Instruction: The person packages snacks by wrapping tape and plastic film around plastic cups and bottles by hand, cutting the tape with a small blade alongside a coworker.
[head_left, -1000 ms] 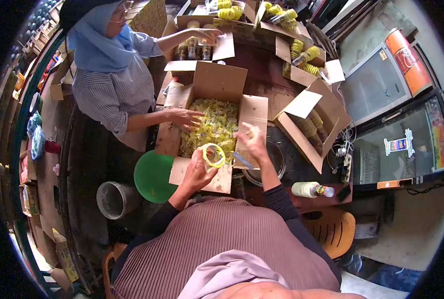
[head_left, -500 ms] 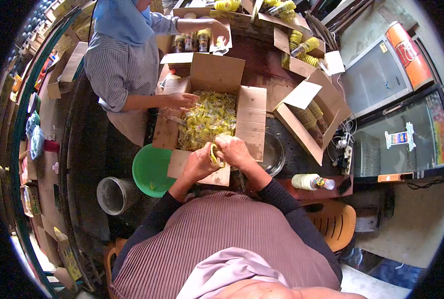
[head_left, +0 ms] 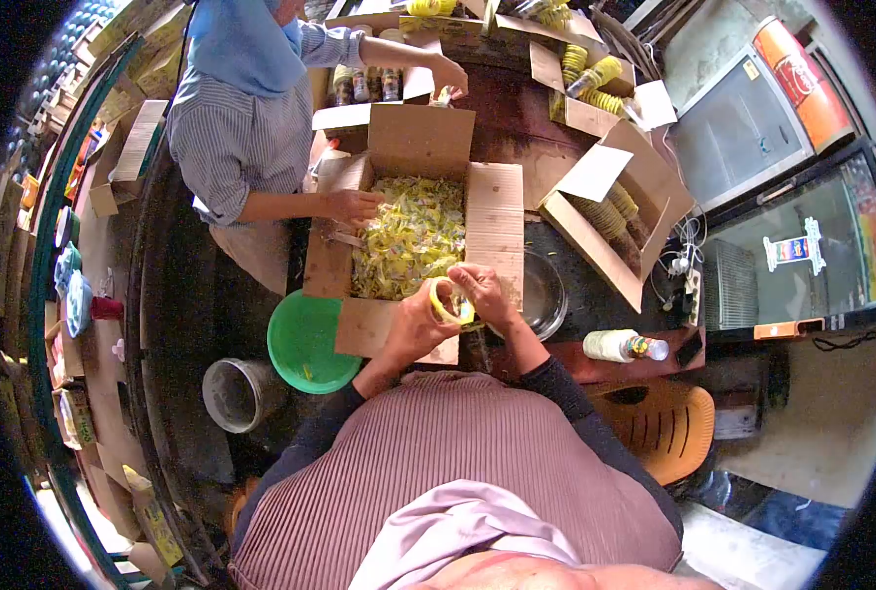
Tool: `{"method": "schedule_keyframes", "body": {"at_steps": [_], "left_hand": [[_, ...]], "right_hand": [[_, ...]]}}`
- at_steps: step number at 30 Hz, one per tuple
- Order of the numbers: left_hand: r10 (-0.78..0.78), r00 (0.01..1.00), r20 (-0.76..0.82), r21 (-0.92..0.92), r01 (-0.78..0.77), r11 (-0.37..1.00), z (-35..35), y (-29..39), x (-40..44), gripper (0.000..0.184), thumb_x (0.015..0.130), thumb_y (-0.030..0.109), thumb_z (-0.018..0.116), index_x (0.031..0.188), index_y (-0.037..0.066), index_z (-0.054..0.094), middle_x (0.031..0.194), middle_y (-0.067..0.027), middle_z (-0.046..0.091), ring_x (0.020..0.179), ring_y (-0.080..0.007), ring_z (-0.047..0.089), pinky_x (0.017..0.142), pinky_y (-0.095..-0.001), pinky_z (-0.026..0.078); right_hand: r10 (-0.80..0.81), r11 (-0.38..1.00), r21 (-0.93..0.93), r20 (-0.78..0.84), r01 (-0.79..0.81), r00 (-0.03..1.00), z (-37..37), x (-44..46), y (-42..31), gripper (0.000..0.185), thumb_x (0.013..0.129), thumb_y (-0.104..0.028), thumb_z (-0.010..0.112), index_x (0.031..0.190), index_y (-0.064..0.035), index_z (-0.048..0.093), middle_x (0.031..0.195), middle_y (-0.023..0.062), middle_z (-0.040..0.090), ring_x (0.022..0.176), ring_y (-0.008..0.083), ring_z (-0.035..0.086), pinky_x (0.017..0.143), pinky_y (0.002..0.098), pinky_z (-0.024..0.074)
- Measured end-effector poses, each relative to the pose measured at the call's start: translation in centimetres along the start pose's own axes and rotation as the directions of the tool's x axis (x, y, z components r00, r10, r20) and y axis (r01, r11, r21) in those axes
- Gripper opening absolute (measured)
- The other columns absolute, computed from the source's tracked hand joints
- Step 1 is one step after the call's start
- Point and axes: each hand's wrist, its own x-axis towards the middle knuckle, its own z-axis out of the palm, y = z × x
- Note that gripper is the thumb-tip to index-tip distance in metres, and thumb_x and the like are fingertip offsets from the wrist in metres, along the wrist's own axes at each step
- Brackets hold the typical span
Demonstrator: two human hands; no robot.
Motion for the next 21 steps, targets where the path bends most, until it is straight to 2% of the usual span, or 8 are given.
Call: {"method": "schedule_keyframes", "body": {"at_steps": [1, 4, 6, 9, 13, 19, 20, 21], "left_hand": [[0.003, 1.000, 0.004, 0.002, -0.003, 1.000, 0.2, 0.1, 0.2, 0.044, 0.065, 0.015, 0.078, 0.100, 0.006, 0.053, 0.081, -0.0106, 0.059, 0.074, -0.0269, 0.064, 0.065, -0.0368, 0.051], [0.200, 0.972, -0.124, 0.374, -0.140, 0.917, 0.7, 0.1, 0.7, 0.041, 0.067, 0.026, 0.077, 0.090, 0.006, 0.051, 0.079, -0.0132, 0.059, 0.075, -0.0341, 0.061, 0.062, -0.0422, 0.050], [0.263, 0.956, -0.129, 0.423, -0.187, 0.887, 0.7, 0.1, 1.0, 0.040, 0.067, 0.025, 0.077, 0.089, 0.006, 0.051, 0.079, -0.0133, 0.059, 0.075, -0.0333, 0.062, 0.062, -0.0415, 0.050], [0.333, 0.934, -0.129, 0.511, -0.225, 0.830, 0.7, -0.1, 1.1, 0.038, 0.068, 0.025, 0.077, 0.088, 0.005, 0.052, 0.079, -0.0135, 0.059, 0.075, -0.0320, 0.062, 0.063, -0.0404, 0.050], [0.355, 0.929, -0.105, 0.608, -0.222, 0.762, 0.6, -0.6, 1.2, 0.039, 0.069, 0.027, 0.075, 0.091, 0.004, 0.053, 0.079, -0.0130, 0.058, 0.075, -0.0297, 0.061, 0.066, -0.0399, 0.049], [0.431, 0.897, -0.098, 0.643, -0.273, 0.715, 1.0, -1.8, 1.1, 0.039, 0.067, 0.023, 0.074, 0.095, 0.003, 0.054, 0.079, -0.0105, 0.057, 0.076, -0.0280, 0.059, 0.067, -0.0390, 0.048], [0.433, 0.896, -0.098, 0.643, -0.276, 0.715, 0.8, -1.2, 0.5, 0.039, 0.067, 0.023, 0.074, 0.095, 0.003, 0.054, 0.079, -0.0105, 0.057, 0.076, -0.0280, 0.059, 0.067, -0.0390, 0.048], [0.452, 0.888, -0.083, 0.641, -0.300, 0.706, 0.6, -0.2, -0.7, 0.039, 0.067, 0.021, 0.074, 0.096, 0.003, 0.054, 0.080, -0.0108, 0.057, 0.076, -0.0289, 0.058, 0.068, -0.0394, 0.047]], "right_hand": [[0.027, 0.997, 0.076, -0.051, -0.023, 0.998, 0.0, 0.1, 0.6, 0.034, 0.096, -0.030, 0.054, 0.090, 0.0015, 0.065, 0.079, 0.0030, 0.062, 0.076, 0.0096, 0.055, 0.069, 0.0276, 0.0455], [0.136, 0.979, 0.166, -0.110, -0.117, 0.985, 0.8, 0.4, 1.6, 0.035, 0.096, -0.029, 0.053, 0.099, 0.0033, 0.066, 0.091, 0.0057, 0.067, 0.087, 0.0111, 0.059, 0.079, 0.0264, 0.0468], [0.251, 0.959, 0.170, -0.130, -0.228, 0.959, 0.8, 0.6, 1.1, 0.036, 0.097, -0.027, 0.051, 0.106, 0.0050, 0.064, 0.098, 0.0092, 0.068, 0.094, 0.0141, 0.061, 0.085, 0.0266, 0.0468], [0.209, 0.968, 0.196, -0.275, -0.158, 0.938, 1.9, 0.5, 0.2, 0.035, 0.097, -0.025, 0.051, 0.108, 0.0057, 0.063, 0.099, 0.0101, 0.068, 0.092, 0.0145, 0.061, 0.085, 0.0273, 0.0472], [0.104, 0.993, -0.016, -0.336, -0.116, 0.936, 2.2, 1.0, 0.5, 0.036, 0.095, -0.028, 0.051, 0.099, 0.0042, 0.066, 0.086, 0.0115, 0.069, 0.077, 0.0159, 0.061, 0.072, 0.0309, 0.0482], [0.096, 0.982, -0.105, -0.427, -0.155, 0.899, 2.4, 2.3, 4.2, 0.037, 0.094, -0.029, 0.052, 0.080, 0.0036, 0.061, 0.065, 0.0068, 0.059, 0.061, 0.0155, 0.050, 0.063, 0.0342, 0.0444], [-0.196, 0.981, -0.112, -0.594, 0.161, 0.780, 1.3, 3.9, 9.6, 0.038, 0.095, -0.031, 0.051, 0.080, 0.0026, 0.060, 0.063, 0.0079, 0.056, 0.061, 0.0162, 0.050, 0.062, 0.0351, 0.0436], [-0.427, 0.874, -0.178, -0.725, 0.452, 0.541, -0.8, 5.4, 14.1, 0.039, 0.095, -0.033, 0.049, 0.080, 0.0016, 0.059, 0.061, 0.0090, 0.054, 0.061, 0.0169, 0.050, 0.062, 0.0360, 0.0428]]}}
